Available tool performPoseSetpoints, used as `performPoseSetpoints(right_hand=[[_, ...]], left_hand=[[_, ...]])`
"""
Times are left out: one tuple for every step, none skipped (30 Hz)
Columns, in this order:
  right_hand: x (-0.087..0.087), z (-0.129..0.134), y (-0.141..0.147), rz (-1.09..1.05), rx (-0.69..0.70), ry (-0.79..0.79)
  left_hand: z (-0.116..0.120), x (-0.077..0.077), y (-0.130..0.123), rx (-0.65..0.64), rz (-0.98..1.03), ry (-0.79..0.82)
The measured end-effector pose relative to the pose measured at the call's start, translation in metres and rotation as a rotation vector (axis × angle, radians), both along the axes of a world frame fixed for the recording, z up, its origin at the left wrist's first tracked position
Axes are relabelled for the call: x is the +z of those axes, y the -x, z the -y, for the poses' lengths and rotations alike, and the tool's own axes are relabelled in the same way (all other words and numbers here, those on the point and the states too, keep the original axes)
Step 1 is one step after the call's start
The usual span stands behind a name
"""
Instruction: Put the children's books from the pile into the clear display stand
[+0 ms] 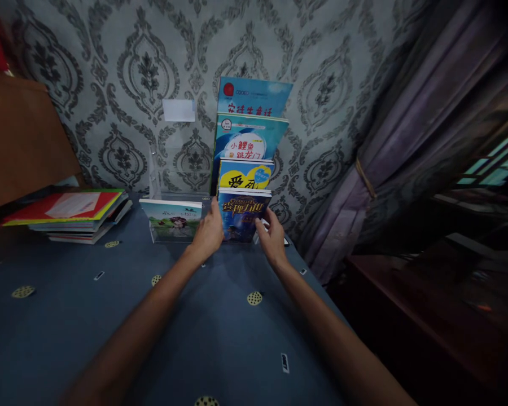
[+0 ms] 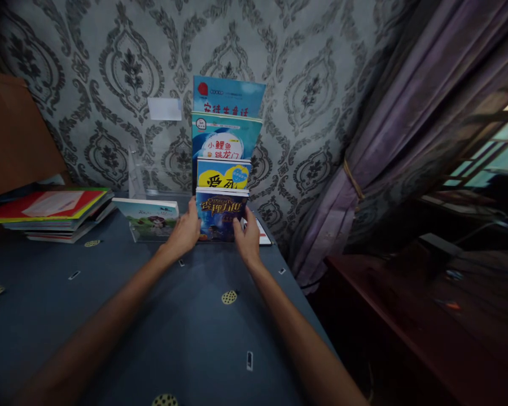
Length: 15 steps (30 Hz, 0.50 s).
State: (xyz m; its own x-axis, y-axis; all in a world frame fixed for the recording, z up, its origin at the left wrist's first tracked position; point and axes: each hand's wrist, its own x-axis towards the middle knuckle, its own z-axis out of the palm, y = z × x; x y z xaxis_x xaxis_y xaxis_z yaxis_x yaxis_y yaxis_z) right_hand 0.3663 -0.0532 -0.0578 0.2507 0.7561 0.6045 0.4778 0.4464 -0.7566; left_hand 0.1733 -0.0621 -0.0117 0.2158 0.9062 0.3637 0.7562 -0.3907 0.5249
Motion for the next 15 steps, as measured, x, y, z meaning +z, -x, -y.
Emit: performPoseSetpoints(right_hand=[[0.0,0.0,0.0,-0.003,0.002,0.003],[0.0,0.0,0.0,-0.008,0.003,0.005],[0.0,0.0,0.0,-0.014,0.004,0.005],[0.0,-0.001,0.0,-0.019,0.006,0.002],[0.0,-0.001,0.0,-0.024,0.009,-0.004],[-0.001,-0.002,0.0,-0.028,0.013,-0.011],[-0.002,-0.002,0.0,-0.032,0.017,-0.018],[-0.003,-0.003,0.0,-0.037,0.02,-0.025],[-0.004,-0.004,-0.001,-0.044,0.023,-0.032],[-0.006,-0.005,-0.001,-0.054,0.025,-0.038],[-0.008,-0.006,-0.001,-0.065,0.025,-0.045],[-0.01,-0.008,-0.002,-0.074,0.024,-0.054],[-0.012,-0.009,-0.002,-0.075,0.023,-0.065],[-0.014,-0.01,-0.003,-0.059,0.023,-0.08],[-0.016,-0.01,-0.003,-0.036,0.024,-0.094]], left_hand=[[0.0,-0.001,0.0,0.002,-0.002,-0.001],[-0.001,-0.001,0.0,0.004,-0.002,0.0],[-0.001,-0.002,0.0,0.006,0.0,0.0],[-0.001,-0.002,0.0,0.008,0.004,-0.004],[-0.002,-0.003,0.0,0.008,0.008,-0.012],[-0.002,-0.003,0.0,0.007,0.012,-0.021],[-0.002,-0.004,0.0,0.006,0.013,-0.029],[-0.002,-0.004,0.0,0.007,0.011,-0.033],[-0.003,-0.004,0.001,0.009,0.006,-0.034],[-0.003,-0.005,0.001,0.011,0.001,-0.033],[-0.003,-0.005,0.001,0.018,-0.003,-0.031],[-0.004,-0.005,0.001,0.025,-0.004,-0.032],[-0.004,-0.006,0.001,0.027,-0.003,-0.039],[-0.005,-0.006,0.001,0.027,0.001,-0.05],[-0.005,-0.007,0.001,0.025,0.007,-0.063]])
